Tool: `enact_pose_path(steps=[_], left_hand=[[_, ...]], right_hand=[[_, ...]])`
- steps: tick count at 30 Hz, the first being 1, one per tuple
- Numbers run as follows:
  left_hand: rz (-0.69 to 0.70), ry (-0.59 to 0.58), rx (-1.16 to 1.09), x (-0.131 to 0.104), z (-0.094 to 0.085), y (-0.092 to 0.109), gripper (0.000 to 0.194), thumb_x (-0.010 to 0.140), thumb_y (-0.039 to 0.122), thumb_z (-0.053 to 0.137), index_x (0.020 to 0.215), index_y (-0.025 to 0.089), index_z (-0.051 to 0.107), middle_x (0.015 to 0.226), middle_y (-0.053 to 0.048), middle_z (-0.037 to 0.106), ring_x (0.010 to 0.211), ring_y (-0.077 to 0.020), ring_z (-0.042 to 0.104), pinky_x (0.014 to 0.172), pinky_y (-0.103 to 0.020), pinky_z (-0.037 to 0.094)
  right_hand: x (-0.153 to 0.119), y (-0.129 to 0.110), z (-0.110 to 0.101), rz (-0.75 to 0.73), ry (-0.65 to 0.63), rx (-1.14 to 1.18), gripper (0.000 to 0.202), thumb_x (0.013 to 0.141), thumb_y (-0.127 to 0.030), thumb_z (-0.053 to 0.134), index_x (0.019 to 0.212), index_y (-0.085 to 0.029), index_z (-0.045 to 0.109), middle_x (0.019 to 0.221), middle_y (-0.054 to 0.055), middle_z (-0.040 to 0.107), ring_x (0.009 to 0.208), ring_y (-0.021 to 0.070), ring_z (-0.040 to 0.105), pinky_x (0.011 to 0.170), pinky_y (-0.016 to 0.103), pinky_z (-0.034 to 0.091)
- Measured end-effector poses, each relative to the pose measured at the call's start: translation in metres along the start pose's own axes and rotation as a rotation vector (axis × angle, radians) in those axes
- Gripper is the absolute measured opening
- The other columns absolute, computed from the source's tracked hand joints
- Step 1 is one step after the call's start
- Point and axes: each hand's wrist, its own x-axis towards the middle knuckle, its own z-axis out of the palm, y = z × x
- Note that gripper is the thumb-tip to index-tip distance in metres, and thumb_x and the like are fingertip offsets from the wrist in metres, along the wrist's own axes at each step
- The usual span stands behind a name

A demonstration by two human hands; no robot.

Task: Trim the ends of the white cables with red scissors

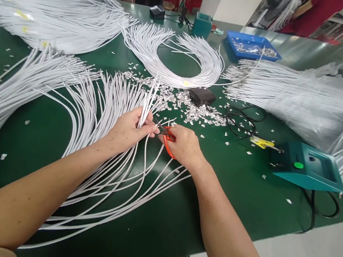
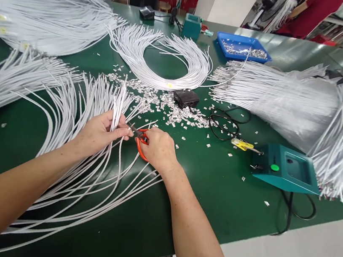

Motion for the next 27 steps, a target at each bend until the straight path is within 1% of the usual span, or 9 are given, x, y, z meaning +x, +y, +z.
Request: enact_pose_path(steps=[2,3,6,8,11,15,21,23,27], left_hand=[[-0.007,0.004,-0.016,0.001,0.000,-0.001,0.018,0.077,0.026,0.068,0.085,0.018,0.054,0.073,0.000,0.071,0.079,-0.0193,0.070,0.079,-0.034,0.053],[-0.011,0.006,-0.030,0.001,0.000,-0.002,0.021,0.076,0.027,0.069,0.085,0.019,0.053,0.073,0.000,0.071,0.078,-0.0192,0.070,0.079,-0.034,0.053],[-0.017,0.008,-0.064,0.002,0.000,-0.006,0.029,0.072,0.030,0.075,0.084,0.019,0.051,0.075,0.000,0.070,0.076,-0.0185,0.069,0.078,-0.034,0.053],[-0.009,0.011,-0.058,0.002,0.001,-0.009,0.032,0.070,0.031,0.077,0.085,0.019,0.052,0.076,0.001,0.070,0.073,-0.0172,0.068,0.076,-0.033,0.052],[0.023,0.026,-0.008,0.001,0.003,-0.011,0.034,0.069,0.034,0.078,0.085,0.019,0.052,0.078,0.001,0.069,0.073,-0.0158,0.065,0.075,-0.032,0.050],[0.034,0.037,0.045,0.000,0.005,-0.012,0.034,0.068,0.036,0.078,0.083,0.019,0.053,0.076,0.002,0.068,0.071,-0.0155,0.062,0.073,-0.031,0.048],[0.021,0.015,0.002,-0.001,0.006,-0.011,0.028,0.071,0.031,0.074,0.085,0.019,0.053,0.077,0.002,0.069,0.074,-0.0168,0.065,0.076,-0.032,0.049],[-0.019,-0.035,-0.099,0.000,0.006,-0.011,0.024,0.074,0.029,0.071,0.086,0.019,0.053,0.077,0.000,0.071,0.074,-0.0169,0.067,0.073,-0.031,0.050],[-0.109,-0.186,-0.358,0.000,0.008,-0.008,0.022,0.080,0.026,0.066,0.092,0.018,0.050,0.075,-0.001,0.070,0.065,-0.0138,0.065,0.060,-0.025,0.045]], right_hand=[[0.001,0.001,-0.002,0.035,0.019,0.080,0.028,0.079,-0.032,0.062,0.058,-0.018,0.049,0.067,-0.002,0.050,0.059,0.0101,0.039,0.055,0.026,0.026],[0.001,0.002,-0.004,0.067,0.042,0.165,0.026,0.077,-0.032,0.064,0.059,-0.018,0.051,0.066,-0.002,0.050,0.059,0.0102,0.040,0.056,0.026,0.028],[0.002,-0.003,-0.006,0.179,0.106,0.575,0.020,0.074,-0.036,0.067,0.068,-0.017,0.063,0.067,-0.002,0.056,0.062,0.0109,0.046,0.061,0.026,0.036],[0.002,-0.008,-0.005,0.230,0.106,0.841,0.023,0.072,-0.039,0.069,0.077,-0.017,0.070,0.070,-0.001,0.061,0.064,0.0113,0.049,0.066,0.027,0.039],[0.002,-0.016,-0.001,0.272,0.105,1.063,0.025,0.068,-0.039,0.073,0.078,-0.016,0.072,0.072,-0.001,0.064,0.063,0.0103,0.050,0.068,0.027,0.041],[0.003,-0.019,0.005,0.303,0.105,1.189,0.021,0.066,-0.035,0.076,0.075,-0.016,0.072,0.063,-0.003,0.059,0.059,0.0094,0.048,0.064,0.026,0.040],[0.004,-0.017,0.011,0.317,0.115,1.256,0.012,0.066,-0.026,0.073,0.071,-0.016,0.071,0.055,-0.004,0.053,0.056,0.0086,0.046,0.059,0.025,0.035],[0.004,-0.017,0.012,0.326,0.114,1.291,0.010,0.065,-0.025,0.071,0.069,-0.016,0.069,0.054,-0.004,0.052,0.055,0.0086,0.045,0.059,0.025,0.035],[0.003,-0.020,0.013,0.316,0.030,1.361,0.012,0.066,-0.027,0.069,0.066,-0.016,0.066,0.057,-0.003,0.053,0.057,0.0097,0.045,0.059,0.026,0.036]])
